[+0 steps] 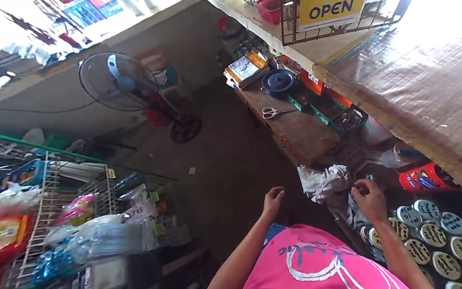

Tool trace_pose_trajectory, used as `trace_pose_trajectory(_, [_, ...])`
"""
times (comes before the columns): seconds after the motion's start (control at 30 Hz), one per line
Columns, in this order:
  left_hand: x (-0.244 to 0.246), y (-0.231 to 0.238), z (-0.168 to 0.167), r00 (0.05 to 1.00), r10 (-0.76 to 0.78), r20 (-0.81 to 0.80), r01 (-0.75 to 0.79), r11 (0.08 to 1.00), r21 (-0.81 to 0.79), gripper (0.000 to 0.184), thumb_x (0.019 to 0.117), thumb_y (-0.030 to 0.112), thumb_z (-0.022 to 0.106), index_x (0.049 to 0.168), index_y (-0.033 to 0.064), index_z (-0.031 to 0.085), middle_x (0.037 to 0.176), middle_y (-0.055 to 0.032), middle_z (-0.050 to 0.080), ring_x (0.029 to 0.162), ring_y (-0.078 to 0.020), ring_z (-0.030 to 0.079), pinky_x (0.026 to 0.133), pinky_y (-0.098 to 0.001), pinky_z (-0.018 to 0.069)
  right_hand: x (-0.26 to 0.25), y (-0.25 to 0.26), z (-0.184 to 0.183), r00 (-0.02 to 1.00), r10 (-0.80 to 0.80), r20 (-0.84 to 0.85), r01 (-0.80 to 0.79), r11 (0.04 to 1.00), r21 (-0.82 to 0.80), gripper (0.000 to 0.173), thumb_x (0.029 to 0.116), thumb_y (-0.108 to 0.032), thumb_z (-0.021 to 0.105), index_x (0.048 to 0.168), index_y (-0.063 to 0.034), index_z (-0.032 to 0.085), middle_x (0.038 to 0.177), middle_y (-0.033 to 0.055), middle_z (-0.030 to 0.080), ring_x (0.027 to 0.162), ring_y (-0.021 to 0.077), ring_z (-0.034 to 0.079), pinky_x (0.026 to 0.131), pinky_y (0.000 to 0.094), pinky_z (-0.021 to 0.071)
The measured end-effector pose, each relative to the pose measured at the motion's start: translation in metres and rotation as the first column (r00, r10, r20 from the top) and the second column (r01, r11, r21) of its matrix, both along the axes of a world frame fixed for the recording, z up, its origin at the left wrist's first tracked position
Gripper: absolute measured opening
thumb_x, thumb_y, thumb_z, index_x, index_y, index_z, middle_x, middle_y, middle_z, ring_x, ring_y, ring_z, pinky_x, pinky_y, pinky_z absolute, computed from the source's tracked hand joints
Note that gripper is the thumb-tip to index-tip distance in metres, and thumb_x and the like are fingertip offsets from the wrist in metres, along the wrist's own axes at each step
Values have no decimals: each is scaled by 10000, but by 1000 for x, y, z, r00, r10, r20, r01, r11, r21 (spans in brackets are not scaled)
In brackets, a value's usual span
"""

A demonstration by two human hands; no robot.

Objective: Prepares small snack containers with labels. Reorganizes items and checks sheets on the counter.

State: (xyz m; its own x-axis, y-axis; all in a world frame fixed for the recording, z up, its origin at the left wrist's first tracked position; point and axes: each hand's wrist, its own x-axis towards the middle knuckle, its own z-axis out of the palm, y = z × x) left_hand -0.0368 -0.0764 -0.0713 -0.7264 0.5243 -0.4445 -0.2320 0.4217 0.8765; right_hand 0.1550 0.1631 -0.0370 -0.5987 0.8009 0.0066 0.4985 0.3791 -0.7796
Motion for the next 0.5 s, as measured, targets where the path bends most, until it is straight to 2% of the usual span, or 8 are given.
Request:
trace_pose_trajectory(0.03, [1, 1, 1, 1000, 4, 4, -4, 1000, -3, 301, 1045, 91, 538, 1293, -71, 593, 1221, -209, 656, 1088, -204, 636, 972, -358, 495, 2, 2, -2, 1000, 19, 4, -19, 1000, -13, 292, 898, 47, 685, 1177, 123, 647, 1163, 331, 637, 909, 410, 670, 825, 527, 550])
trace_pose_trajectory(0.1, [1, 1, 2, 1000, 4, 13, -4, 1000, -12, 303, 1046, 91, 537, 1298, -68, 592, 1233, -213, 652, 1100, -207, 634, 982, -360, 493, 4, 4, -8, 999, 34, -14, -34, 999, -14, 345, 913, 53, 666, 1252, 108, 630, 1199, 329, 641, 902, 410, 678, 820, 529, 553])
trace_pose_trajectory(0.3, [-10, 0, -2, 1000, -5, 22, 6, 999, -32, 305, 1044, 103, 537, 1295, -61, 594, 1212, -201, 661, 1082, -196, 638, 968, -360, 498, -9, 11, -28, 997, 74, 7, -74, 997, -1, 287, 946, 28, 642, 1219, 115, 652, 1164, 334, 658, 909, 438, 682, 842, 571, 544])
trace_pose_trajectory(0.5, [-71, 7, -25, 999, -8, 48, 9, 1000, -24, 300, 1038, 99, 544, 1280, -69, 602, 1186, -202, 668, 1059, -201, 647, 962, -369, 506, -67, 7, -35, 992, 114, 54, -112, 993, -41, 233, 958, 10, 629, 1161, 107, 688, 1096, 308, 702, 963, 435, 704, 895, 575, 545])
